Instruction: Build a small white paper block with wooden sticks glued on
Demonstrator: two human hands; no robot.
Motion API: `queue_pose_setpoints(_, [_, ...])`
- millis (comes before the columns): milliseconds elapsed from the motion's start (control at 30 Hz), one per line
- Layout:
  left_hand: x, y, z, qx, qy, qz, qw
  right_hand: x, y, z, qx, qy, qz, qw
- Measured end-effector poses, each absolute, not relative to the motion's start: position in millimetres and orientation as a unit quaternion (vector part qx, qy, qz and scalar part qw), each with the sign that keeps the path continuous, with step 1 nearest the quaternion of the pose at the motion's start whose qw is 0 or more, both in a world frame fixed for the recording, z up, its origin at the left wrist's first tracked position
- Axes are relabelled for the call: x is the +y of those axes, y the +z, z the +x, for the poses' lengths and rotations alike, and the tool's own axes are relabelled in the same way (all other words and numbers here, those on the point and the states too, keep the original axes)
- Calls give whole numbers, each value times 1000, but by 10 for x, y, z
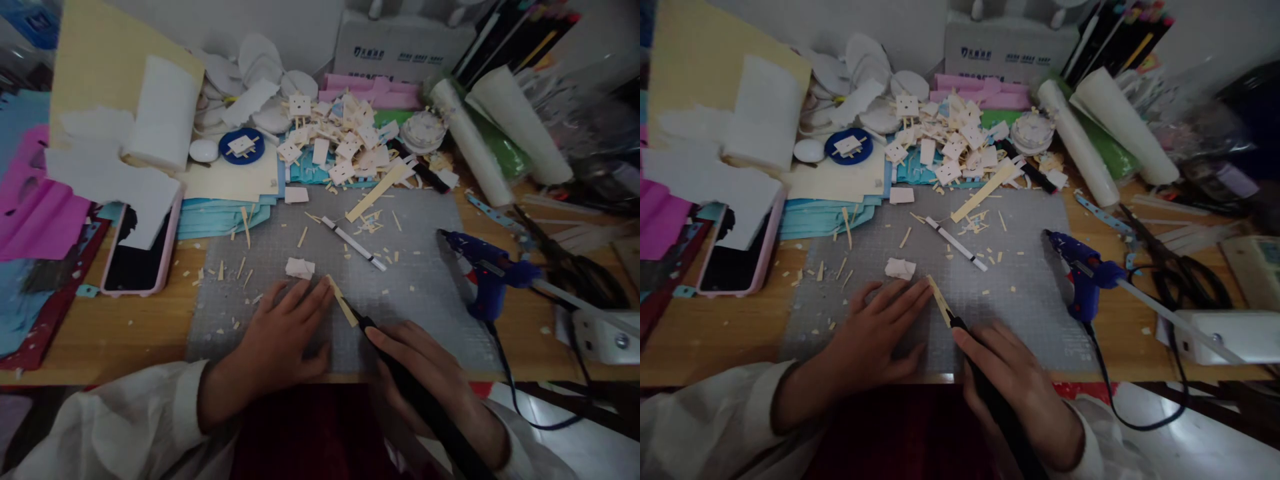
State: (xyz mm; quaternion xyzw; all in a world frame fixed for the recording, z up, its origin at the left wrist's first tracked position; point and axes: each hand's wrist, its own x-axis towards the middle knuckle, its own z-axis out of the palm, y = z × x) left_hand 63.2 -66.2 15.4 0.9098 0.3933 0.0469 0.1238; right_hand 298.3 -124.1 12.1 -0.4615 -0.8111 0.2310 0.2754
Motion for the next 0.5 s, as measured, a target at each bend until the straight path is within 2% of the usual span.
queue_pose_setpoints(500, [-661,173,625,388,41,912,127,-1299,77,3025,-837,188,-434,274])
